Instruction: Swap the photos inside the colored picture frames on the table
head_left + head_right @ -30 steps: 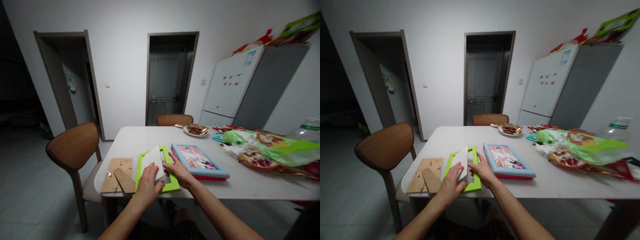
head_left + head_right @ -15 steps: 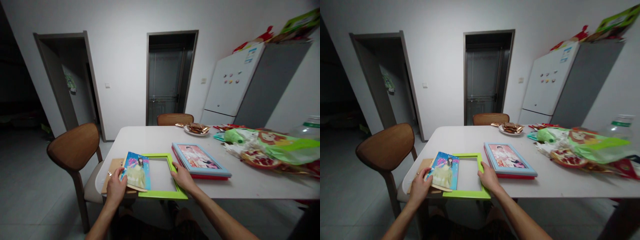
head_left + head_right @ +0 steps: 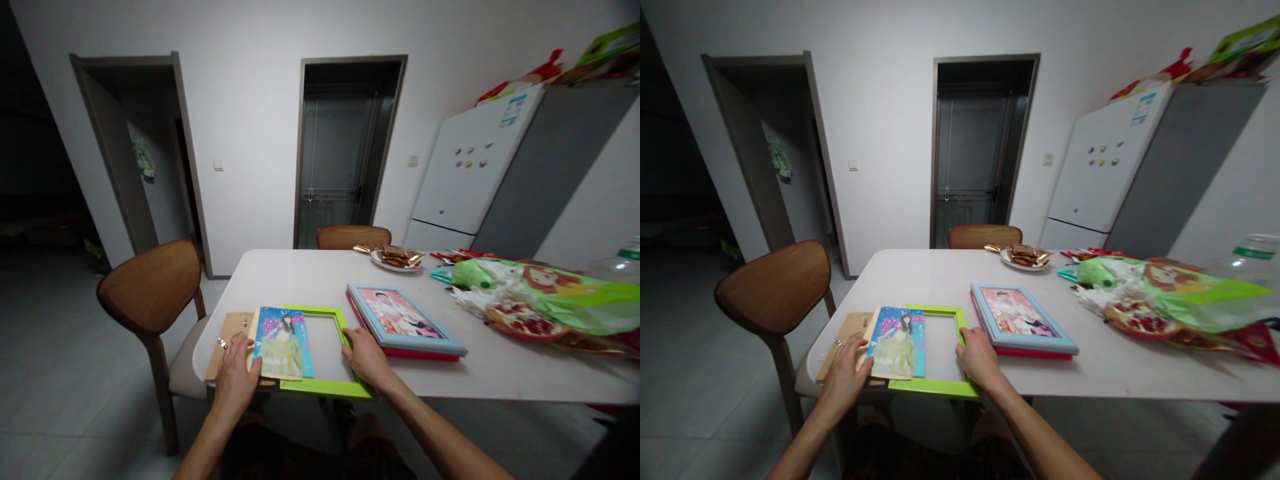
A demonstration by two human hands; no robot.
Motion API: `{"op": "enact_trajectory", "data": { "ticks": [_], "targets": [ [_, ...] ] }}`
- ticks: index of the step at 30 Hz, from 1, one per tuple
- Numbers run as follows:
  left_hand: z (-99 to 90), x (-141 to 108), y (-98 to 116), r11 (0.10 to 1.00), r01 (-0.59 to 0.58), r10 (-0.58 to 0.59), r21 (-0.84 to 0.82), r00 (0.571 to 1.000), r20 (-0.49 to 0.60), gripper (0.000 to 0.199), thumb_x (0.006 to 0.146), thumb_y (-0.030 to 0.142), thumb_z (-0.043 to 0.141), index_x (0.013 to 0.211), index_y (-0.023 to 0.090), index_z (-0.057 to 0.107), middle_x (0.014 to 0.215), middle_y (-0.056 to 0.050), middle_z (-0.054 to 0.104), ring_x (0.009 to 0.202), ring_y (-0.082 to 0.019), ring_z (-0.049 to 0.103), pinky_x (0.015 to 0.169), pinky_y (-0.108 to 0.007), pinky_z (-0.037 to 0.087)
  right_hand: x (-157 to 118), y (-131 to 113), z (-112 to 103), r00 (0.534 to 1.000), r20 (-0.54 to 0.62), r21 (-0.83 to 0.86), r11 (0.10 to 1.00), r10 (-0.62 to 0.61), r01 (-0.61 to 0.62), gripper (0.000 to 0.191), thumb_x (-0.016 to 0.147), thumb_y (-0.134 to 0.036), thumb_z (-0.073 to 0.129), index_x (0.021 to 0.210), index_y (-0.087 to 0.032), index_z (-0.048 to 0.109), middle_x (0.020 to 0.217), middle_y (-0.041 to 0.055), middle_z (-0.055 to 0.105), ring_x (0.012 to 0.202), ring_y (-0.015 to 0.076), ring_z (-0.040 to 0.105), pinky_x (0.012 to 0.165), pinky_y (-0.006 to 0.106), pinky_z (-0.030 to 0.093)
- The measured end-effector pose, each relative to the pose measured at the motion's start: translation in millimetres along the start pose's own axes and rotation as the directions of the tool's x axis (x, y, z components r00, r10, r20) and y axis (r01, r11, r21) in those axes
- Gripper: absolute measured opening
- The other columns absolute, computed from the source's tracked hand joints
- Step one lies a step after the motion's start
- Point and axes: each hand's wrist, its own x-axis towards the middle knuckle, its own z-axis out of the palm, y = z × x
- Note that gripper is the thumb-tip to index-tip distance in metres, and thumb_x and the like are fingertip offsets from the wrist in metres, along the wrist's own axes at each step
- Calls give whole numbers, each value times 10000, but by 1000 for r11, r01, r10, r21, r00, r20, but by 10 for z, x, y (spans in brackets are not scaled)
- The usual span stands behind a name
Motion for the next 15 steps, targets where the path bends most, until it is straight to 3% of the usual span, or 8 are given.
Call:
{"op": "enact_trajectory", "data": {
  "ticks": [4, 7, 10, 12, 15],
  "targets": [
    [36, -36, 65, 986, -167, 167, 4, 985, -48, 292, 699, 172, 467, 987, 162, 513, 1165, -113, 486, 1118, -246, 407, 944, -424, 315, -34, -84, -6, 997, -74, -22, 1000, 1, -2, 382, 711, -230, 466, 1065, -121, 559, 1086, 143, 511, 987, 247, 458, 853, 321, 329],
    [71, -101, 160, 965, -260, 262, -26, 963, 61, 331, 690, 172, 483, 1019, 162, 518, 1177, -115, 496, 1120, -241, 416, 959, -433, 302, -71, -210, -4, 990, -127, 71, 995, -64, 74, 382, 708, -225, 471, 1064, -123, 564, 1142, 138, 495, 1052, 250, 422, 886, 332, 316],
    [91, -154, 227, 959, -281, 283, -38, 941, 187, 328, 696, 182, 483, 1019, 185, 537, 1192, -100, 501, 1149, -247, 395, 972, -461, 274, -84, -369, 22, 992, -51, 311, 942, -115, 126, 367, 716, -210, 450, 1047, -102, 567, 1038, 119, 577, 920, 186, 520, 846, 283, 365],
    [90, -165, 240, 959, -281, 282, -38, 934, 220, 321, 708, 190, 473, 1021, 192, 543, 1199, -93, 500, 1164, -243, 380, 975, -462, 267, -66, -475, 58, 996, 31, 475, 878, -84, 60, 375, 711, -202, 442, 1054, -104, 557, 947, 97, 618, 793, 152, 565, 767, 260, 411],
    [71, -157, 240, 962, -271, 273, -42, 932, 237, 341, 705, 197, 478, 1040, 195, 538, 1212, -93, 491, 1171, -237, 373, 980, -453, 259, -13, -619, 124, 985, 167, 658, 739, 40, -142, 473, 681, -171, 453, 1148, -99, 472, 727, 47, 636, 598, 119, 568, 607, 241, 440]
  ]
}}
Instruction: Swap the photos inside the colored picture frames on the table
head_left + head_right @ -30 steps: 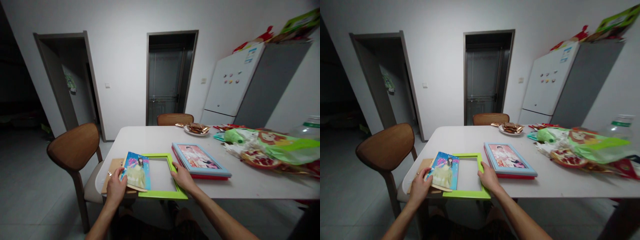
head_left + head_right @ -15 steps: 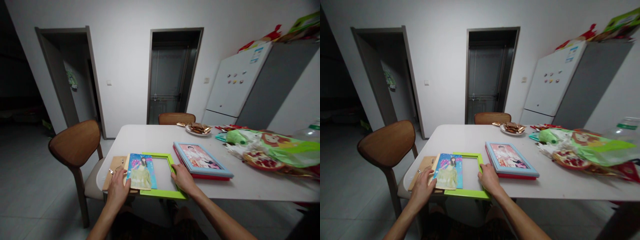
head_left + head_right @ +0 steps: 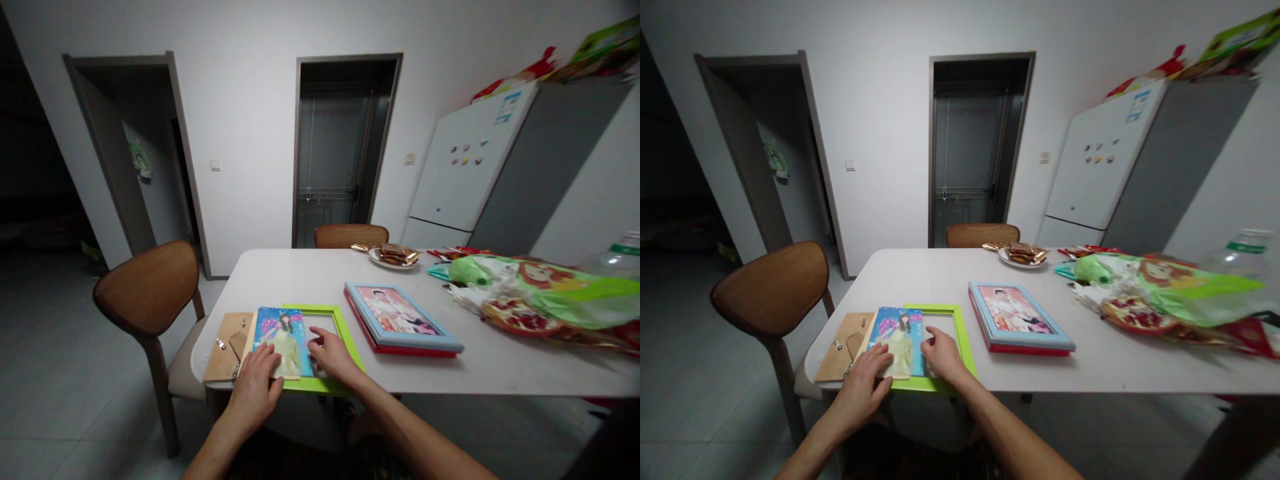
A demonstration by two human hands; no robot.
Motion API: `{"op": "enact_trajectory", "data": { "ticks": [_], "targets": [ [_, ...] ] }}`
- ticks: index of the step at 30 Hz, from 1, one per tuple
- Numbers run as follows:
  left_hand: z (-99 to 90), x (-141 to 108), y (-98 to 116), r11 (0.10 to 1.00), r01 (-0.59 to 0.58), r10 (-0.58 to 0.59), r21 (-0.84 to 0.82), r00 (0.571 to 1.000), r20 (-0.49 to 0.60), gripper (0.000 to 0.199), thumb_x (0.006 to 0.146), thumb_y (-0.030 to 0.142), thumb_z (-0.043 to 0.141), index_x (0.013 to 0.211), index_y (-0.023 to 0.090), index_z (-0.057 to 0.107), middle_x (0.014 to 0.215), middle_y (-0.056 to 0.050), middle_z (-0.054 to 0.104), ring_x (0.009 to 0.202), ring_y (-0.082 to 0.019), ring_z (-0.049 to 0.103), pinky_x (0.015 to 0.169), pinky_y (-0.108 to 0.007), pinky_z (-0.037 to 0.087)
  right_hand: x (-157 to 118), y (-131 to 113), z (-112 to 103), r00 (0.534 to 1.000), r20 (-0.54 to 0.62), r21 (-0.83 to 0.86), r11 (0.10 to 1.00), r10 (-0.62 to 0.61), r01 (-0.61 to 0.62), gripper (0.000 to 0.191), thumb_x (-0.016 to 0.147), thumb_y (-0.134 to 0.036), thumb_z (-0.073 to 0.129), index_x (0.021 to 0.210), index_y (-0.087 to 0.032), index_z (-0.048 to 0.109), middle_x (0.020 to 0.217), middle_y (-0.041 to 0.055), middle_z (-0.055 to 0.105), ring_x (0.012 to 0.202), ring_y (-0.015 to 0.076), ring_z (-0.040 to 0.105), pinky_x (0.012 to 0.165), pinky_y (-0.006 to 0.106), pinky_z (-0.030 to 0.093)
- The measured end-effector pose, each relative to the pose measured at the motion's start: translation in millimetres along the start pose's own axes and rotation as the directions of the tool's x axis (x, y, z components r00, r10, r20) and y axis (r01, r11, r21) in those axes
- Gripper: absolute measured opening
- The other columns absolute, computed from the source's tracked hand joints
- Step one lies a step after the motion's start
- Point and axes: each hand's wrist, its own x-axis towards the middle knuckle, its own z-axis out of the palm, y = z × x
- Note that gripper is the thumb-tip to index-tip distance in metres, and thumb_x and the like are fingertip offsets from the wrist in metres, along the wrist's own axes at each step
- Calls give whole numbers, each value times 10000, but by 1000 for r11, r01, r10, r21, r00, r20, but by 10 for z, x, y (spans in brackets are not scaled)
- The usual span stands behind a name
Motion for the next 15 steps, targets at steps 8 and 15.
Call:
{"op": "enact_trajectory", "data": {
  "ticks": [8, 15],
  "targets": [
    [10, 55, 53, 998, 61, -61, 22, 998, 0, 516, 633, 171, 504, 1148, 192, 467, 1253, -109, 445, 1179, -264, 357, 994, -526, 147, -20, -333, 198, 945, 316, 694, 660, 82, -289, 327, 596, -100, 445, 895, -92, 574, 543, 2, 589, 463, 100, 532, 514, 227, 439],
    [-152, 287, 65, 852, 74, -251, -519, 927, -278, 355, 682, 124, 447, 1010, 177, 571, 1087, -68, 588, 1052, -219, 499, 938, -367, 351, -127, -743, -5, 982, 187, 754, 642, -5, -140, 297, 713, -378, 504, 891, -141, 532, 699, 20, 578, 504, 77, 520, 430, 180, 382]
  ]
}}
